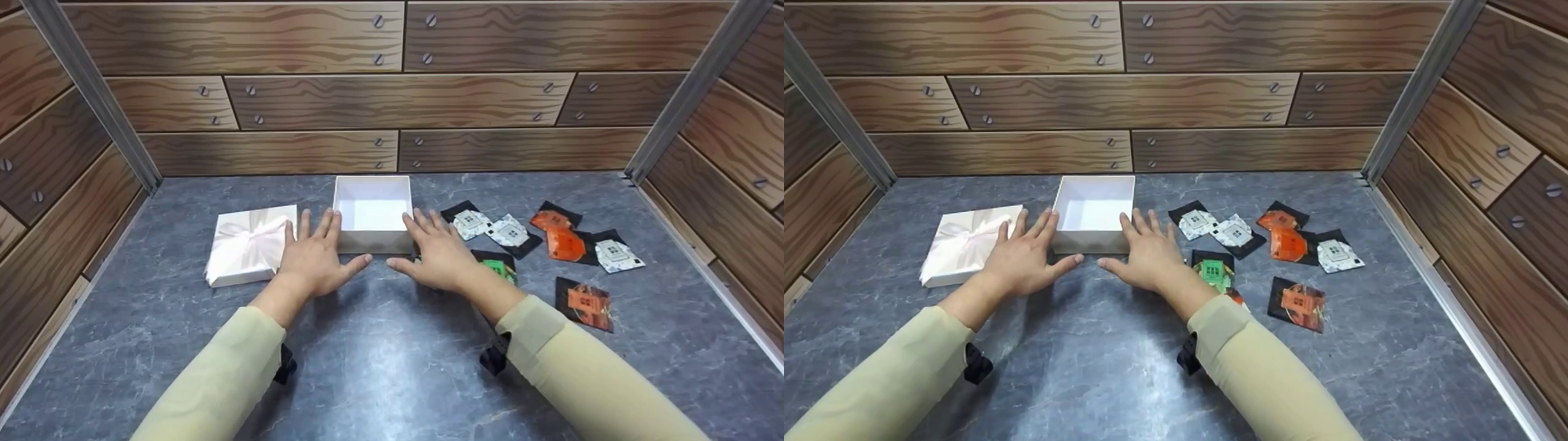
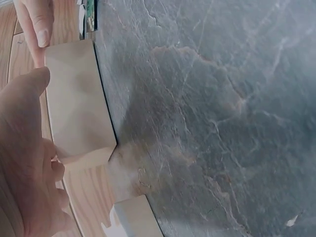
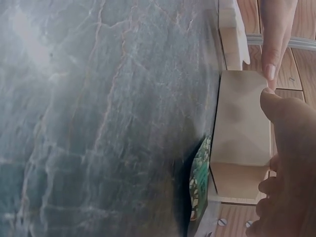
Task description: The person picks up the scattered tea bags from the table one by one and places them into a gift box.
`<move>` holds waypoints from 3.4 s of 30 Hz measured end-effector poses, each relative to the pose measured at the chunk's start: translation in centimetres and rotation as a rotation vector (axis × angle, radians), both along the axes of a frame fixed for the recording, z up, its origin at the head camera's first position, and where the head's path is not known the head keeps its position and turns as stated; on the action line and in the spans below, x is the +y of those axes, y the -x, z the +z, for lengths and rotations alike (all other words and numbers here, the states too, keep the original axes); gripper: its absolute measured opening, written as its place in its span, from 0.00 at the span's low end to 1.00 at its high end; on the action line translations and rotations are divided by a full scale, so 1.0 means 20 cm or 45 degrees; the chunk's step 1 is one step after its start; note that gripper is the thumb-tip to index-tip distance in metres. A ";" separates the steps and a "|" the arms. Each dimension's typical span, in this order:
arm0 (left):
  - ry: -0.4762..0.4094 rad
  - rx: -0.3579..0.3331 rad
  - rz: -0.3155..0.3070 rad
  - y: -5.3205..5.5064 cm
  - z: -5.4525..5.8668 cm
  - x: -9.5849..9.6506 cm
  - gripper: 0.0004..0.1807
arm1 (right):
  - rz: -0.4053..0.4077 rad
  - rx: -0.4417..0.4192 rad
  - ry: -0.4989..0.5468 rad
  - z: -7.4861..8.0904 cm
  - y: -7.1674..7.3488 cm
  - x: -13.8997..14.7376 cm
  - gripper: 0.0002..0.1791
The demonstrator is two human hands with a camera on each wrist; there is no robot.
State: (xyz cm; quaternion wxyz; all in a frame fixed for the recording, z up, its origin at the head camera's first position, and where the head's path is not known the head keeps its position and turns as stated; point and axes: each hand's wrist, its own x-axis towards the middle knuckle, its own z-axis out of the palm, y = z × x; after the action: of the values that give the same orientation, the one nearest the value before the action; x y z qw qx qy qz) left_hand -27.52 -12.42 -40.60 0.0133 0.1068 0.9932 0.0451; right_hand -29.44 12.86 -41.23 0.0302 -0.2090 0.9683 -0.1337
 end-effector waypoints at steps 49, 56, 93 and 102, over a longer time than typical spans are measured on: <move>0.004 -0.002 -0.117 -0.31 0.02 -0.05 0.60 | 0.174 0.047 -0.004 0.01 -0.27 0.05 0.56; -0.020 0.026 -0.131 -0.39 0.00 -0.04 0.61 | 0.181 0.052 -0.006 0.01 -0.35 0.08 0.57; 0.018 0.128 -0.172 -0.62 0.03 0.03 0.58 | 0.148 0.071 0.006 0.00 -0.61 0.14 0.56; -0.080 0.275 -0.072 -0.44 -0.02 0.02 0.62 | 0.066 0.072 0.054 0.01 -0.60 0.17 0.55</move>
State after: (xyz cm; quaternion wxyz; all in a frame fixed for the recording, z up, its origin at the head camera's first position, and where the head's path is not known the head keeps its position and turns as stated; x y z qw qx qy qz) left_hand -18.69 -12.01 -40.94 -0.0959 0.1392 0.9835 0.0642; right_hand -17.51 16.17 -41.02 0.0020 -0.2383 0.9599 -0.1473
